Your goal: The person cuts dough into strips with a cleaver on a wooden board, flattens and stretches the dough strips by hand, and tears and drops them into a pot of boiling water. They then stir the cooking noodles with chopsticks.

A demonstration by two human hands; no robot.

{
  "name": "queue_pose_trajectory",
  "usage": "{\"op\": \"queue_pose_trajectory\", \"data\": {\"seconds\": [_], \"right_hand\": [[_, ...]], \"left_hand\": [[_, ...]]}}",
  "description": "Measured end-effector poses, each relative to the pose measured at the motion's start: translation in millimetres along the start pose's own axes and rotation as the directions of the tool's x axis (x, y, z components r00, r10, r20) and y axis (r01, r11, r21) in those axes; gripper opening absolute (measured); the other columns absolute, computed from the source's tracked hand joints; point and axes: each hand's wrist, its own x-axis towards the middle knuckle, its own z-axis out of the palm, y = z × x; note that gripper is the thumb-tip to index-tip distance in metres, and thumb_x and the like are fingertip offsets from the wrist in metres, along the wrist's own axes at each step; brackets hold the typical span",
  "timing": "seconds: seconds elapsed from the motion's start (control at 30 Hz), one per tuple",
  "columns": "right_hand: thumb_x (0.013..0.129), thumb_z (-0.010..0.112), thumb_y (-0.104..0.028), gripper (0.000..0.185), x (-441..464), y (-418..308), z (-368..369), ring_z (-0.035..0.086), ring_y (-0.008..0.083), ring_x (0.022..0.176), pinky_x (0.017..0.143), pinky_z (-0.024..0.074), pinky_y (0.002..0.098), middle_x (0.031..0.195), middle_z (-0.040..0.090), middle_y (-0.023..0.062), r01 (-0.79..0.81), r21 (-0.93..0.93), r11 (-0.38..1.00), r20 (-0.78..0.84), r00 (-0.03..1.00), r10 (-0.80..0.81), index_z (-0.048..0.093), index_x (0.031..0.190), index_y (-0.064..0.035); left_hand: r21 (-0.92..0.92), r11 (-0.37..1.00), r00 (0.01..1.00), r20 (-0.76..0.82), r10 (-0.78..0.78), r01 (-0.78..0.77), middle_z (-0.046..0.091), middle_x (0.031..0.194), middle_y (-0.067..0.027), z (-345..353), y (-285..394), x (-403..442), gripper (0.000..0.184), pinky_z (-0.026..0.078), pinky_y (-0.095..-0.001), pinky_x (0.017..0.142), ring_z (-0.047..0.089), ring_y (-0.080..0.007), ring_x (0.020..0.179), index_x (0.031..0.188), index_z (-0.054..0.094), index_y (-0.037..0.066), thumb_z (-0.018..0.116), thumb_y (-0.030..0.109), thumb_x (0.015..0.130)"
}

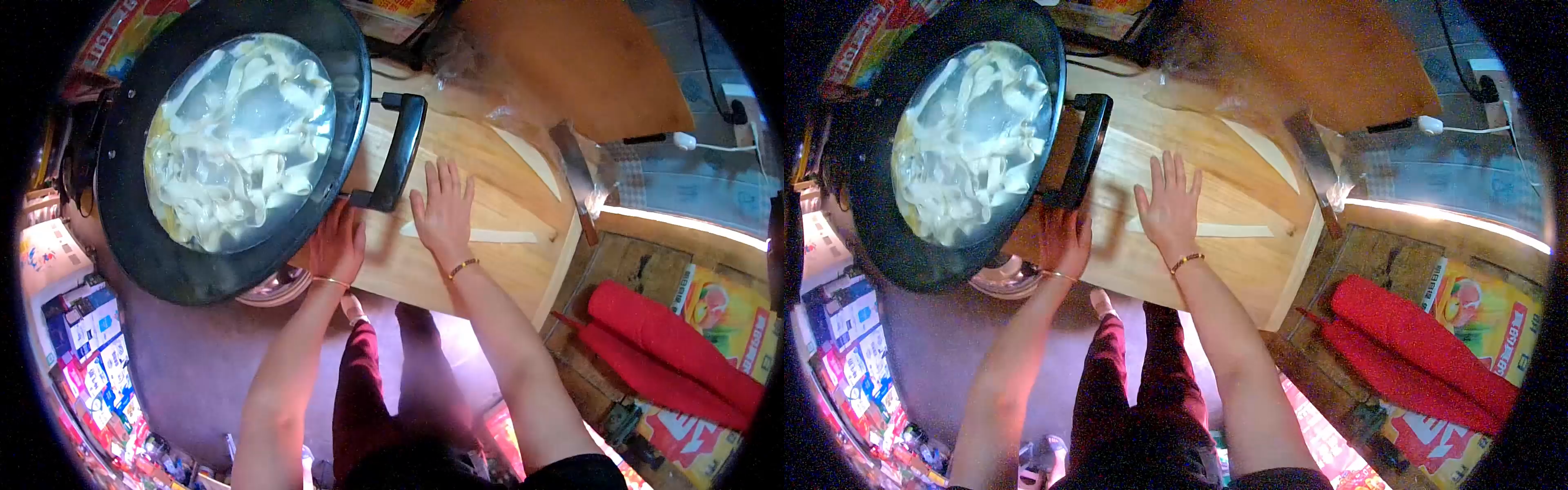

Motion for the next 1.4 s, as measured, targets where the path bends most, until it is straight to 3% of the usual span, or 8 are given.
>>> {"op": "queue_pose_trajectory", "data": {"seconds": [0.07,0.2,0.4,0.43,0.5,1.17,1.37,1.4], "right_hand": [[0.085,0.042,-0.037,0.054,-10.0,3.1,-4.8,0.022,0.0258,0.127,0.102,0.0118,0.0504,0.134,0.030,0.0135,0.004,0.053,0.999,0.036,0.999,-0.006,0.033,0.128,-0.0052],[0.085,0.043,-0.038,0.056,-7.0,31.1,-8.2,0.020,0.0263,0.127,0.103,0.0112,0.0490,0.134,0.030,0.0146,-0.117,0.046,0.992,0.033,0.993,0.115,0.033,0.128,-0.0039],[0.085,0.040,-0.042,0.057,-8.9,39.8,-4.0,0.020,0.0253,0.128,0.103,0.0123,0.0489,0.135,0.029,0.0140,-0.041,-0.030,0.999,0.027,0.999,0.042,0.035,0.128,-0.0044],[0.085,0.040,-0.042,0.057,-10.9,40.9,-4.0,0.020,0.0251,0.127,0.102,0.0131,0.0492,0.135,0.029,0.0140,-0.017,-0.038,0.999,0.003,1.000,0.017,0.035,0.128,-0.0045],[0.085,0.040,-0.041,0.055,-4.8,42.3,-1.9,0.020,0.0250,0.127,0.102,0.0140,0.0496,0.135,0.029,0.0137,-0.022,-0.023,0.999,0.007,1.000,0.022,0.036,0.127,-0.0047],[0.086,0.041,-0.036,0.048,-16.0,85.8,-9.2,0.023,0.0255,0.126,0.102,0.0129,0.0488,0.133,0.031,0.0129,-0.020,0.012,1.000,-0.008,1.000,0.020,0.039,0.124,-0.0066],[0.086,0.042,-0.032,0.047,-18.4,92.7,-11.1,0.023,0.0253,0.126,0.102,0.0133,0.0485,0.132,0.032,0.0129,0.015,0.051,0.999,0.044,0.999,-0.017,0.036,0.126,-0.0070],[0.086,0.042,-0.032,0.047,-15.5,99.2,-13.6,0.023,0.0253,0.126,0.102,0.0133,0.0485,0.132,0.032,0.0129,0.015,0.042,0.999,0.027,0.999,-0.016,0.036,0.126,-0.0070]], "left_hand": [[-0.108,0.993,0.999,-0.013,0.048,-0.050,0.046,0.119,-0.0111,-3.0,-1.9,-4.2,0.036,0.030,-0.0448,0.095,0.041,-0.0282,0.113,0.110,0.050,0.007,0.053,0.025,0.079],[-0.084,0.995,0.998,0.018,0.059,-0.058,0.047,0.116,-0.0128,-5.9,0.6,-5.1,0.036,0.029,-0.0453,0.095,0.041,-0.0297,0.112,0.109,0.050,0.006,0.053,0.024,0.078],[-0.094,0.991,0.995,-0.007,0.095,-0.095,0.046,0.111,-0.0212,-1.8,-1.3,-2.6,0.035,0.027,-0.0502,0.096,0.039,-0.0404,0.109,0.106,0.049,0.002,0.052,0.024,0.079],[-0.093,0.991,0.995,-0.004,0.098,-0.098,0.046,0.111,-0.0212,-1.0,-1.3,-5.4,0.035,0.027,-0.0502,0.096,0.039,-0.0404,0.109,0.106,0.049,0.002,0.052,0.024,0.079],[-0.046,0.996,0.997,0.023,0.074,-0.073,0.043,0.123,-0.0102,4.7,-6.4,-3.3,0.037,0.028,-0.0440,0.095,0.040,-0.0302,0.112,0.115,0.047,0.009,0.051,0.024,0.082],[-0.153,0.987,0.998,0.029,0.048,-0.043,0.046,0.117,-0.0131,-9.9,9.8,-1.5,0.031,0.023,-0.0465,0.099,0.039,-0.0312,0.111,0.110,0.049,0.005,0.051,0.019,0.082],[-0.021,0.995,0.995,0.008,0.102,-0.102,0.046,0.117,-0.0125,-5.4,2.9,0.1,0.032,0.022,-0.0466,0.099,0.039,-0.0323,0.111,0.110,0.048,0.005,0.052,0.016,0.080],[-0.028,0.996,0.996,0.017,0.090,-0.089,0.046,0.118,-0.0165,-6.5,3.6,2.8,0.034,0.025,-0.0469,0.098,0.039,-0.0343,0.112,0.113,0.047,0.007,0.050,0.020,0.082]]}}
